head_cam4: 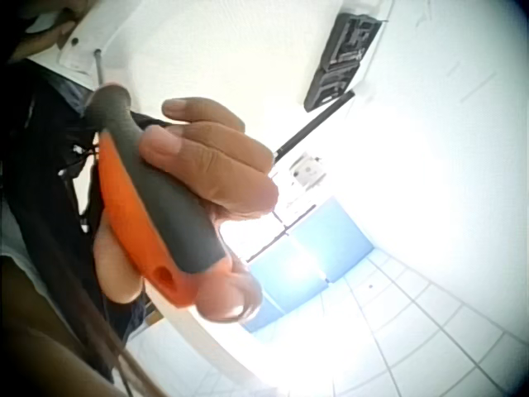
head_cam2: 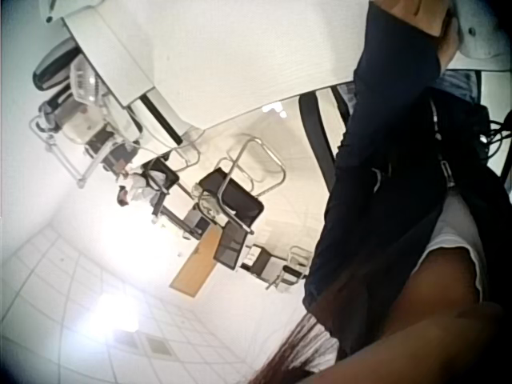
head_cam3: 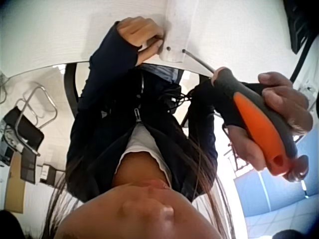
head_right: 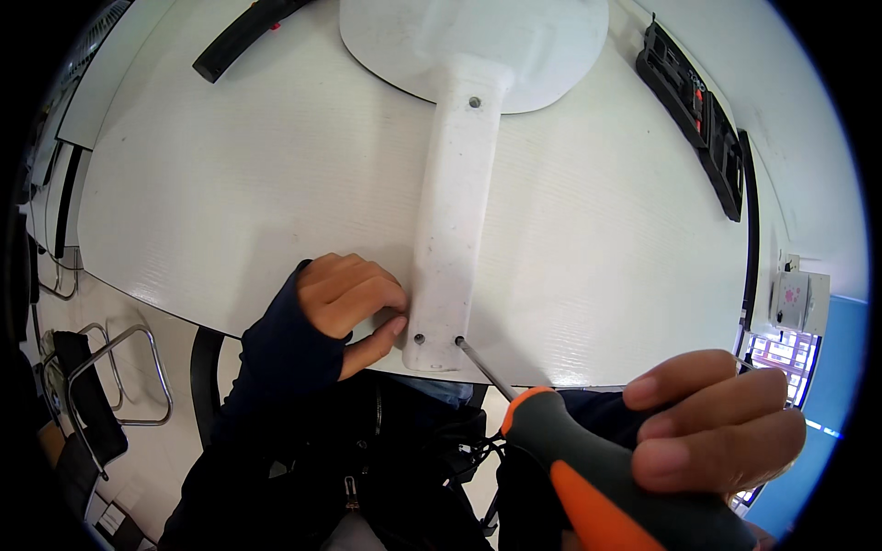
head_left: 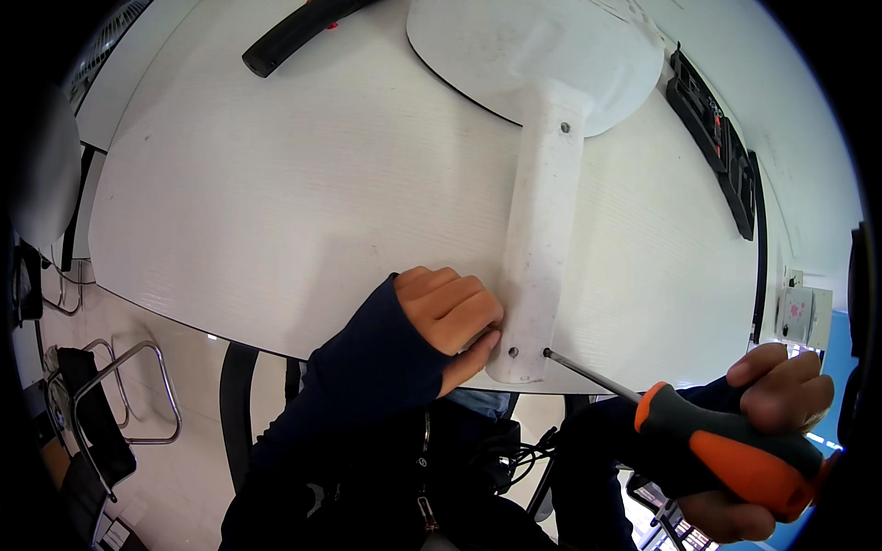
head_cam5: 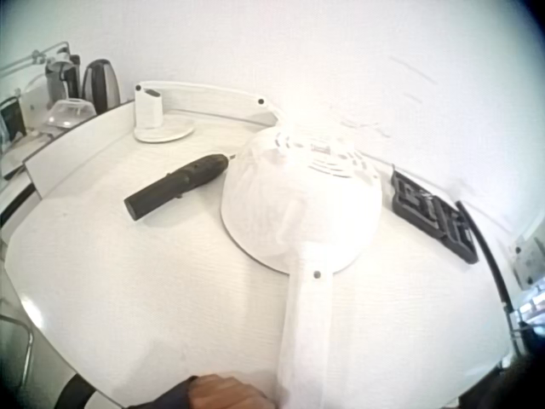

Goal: The person uses a screwdriver to tighten screws on the base of a white electric fan. They reposition the fan to access different screw locations and continue tightening until the base is secured.

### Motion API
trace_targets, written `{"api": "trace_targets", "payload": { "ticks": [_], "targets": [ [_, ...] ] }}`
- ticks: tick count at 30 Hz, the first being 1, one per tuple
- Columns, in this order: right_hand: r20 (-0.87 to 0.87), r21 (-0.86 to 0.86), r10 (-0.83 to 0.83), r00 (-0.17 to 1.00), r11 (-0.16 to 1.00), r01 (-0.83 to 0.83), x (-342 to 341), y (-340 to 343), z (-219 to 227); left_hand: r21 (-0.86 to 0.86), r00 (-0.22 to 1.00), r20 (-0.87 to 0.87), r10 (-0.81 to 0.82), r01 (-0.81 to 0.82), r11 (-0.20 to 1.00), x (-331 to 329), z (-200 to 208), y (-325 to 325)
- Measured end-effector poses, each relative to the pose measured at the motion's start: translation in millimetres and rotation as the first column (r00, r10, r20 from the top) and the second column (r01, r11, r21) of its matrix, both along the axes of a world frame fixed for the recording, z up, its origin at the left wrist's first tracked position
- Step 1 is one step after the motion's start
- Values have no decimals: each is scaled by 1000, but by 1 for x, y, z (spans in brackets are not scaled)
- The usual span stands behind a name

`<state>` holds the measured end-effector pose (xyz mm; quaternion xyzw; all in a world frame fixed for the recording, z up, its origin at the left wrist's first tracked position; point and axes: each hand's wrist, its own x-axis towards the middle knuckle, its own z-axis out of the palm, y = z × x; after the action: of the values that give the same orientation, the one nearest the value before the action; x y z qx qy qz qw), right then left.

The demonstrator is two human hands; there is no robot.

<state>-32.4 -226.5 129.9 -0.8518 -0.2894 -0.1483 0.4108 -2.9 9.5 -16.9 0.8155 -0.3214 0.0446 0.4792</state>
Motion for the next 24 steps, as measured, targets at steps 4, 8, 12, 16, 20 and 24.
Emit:
{"api": "trace_targets", "payload": {
  "ticks": [4,8,12,16,20,24],
  "targets": [
    [398,318,-100,912,948,-35,12,32,-31,-8,1000,11,-1,1,1000,0,0,-2],
    [377,299,-102,921,954,-16,12,26,-33,-2,1000,5,2,-2,1000,0,-1,-1],
    [380,363,-172,909,931,25,12,27,-35,8,999,-41,8,-7,1000,-1,1,-1],
    [298,510,-95,950,857,-74,9,30,-36,15,999,-46,2,-1,1000,-1,1,0],
    [267,549,-95,959,833,-71,10,40,-38,29,998,-61,-4,6,1000,0,3,0],
    [196,485,-154,968,874,41,5,43,-33,-6,1000,-12,-1,1,1000,0,2,0]
  ]
}}
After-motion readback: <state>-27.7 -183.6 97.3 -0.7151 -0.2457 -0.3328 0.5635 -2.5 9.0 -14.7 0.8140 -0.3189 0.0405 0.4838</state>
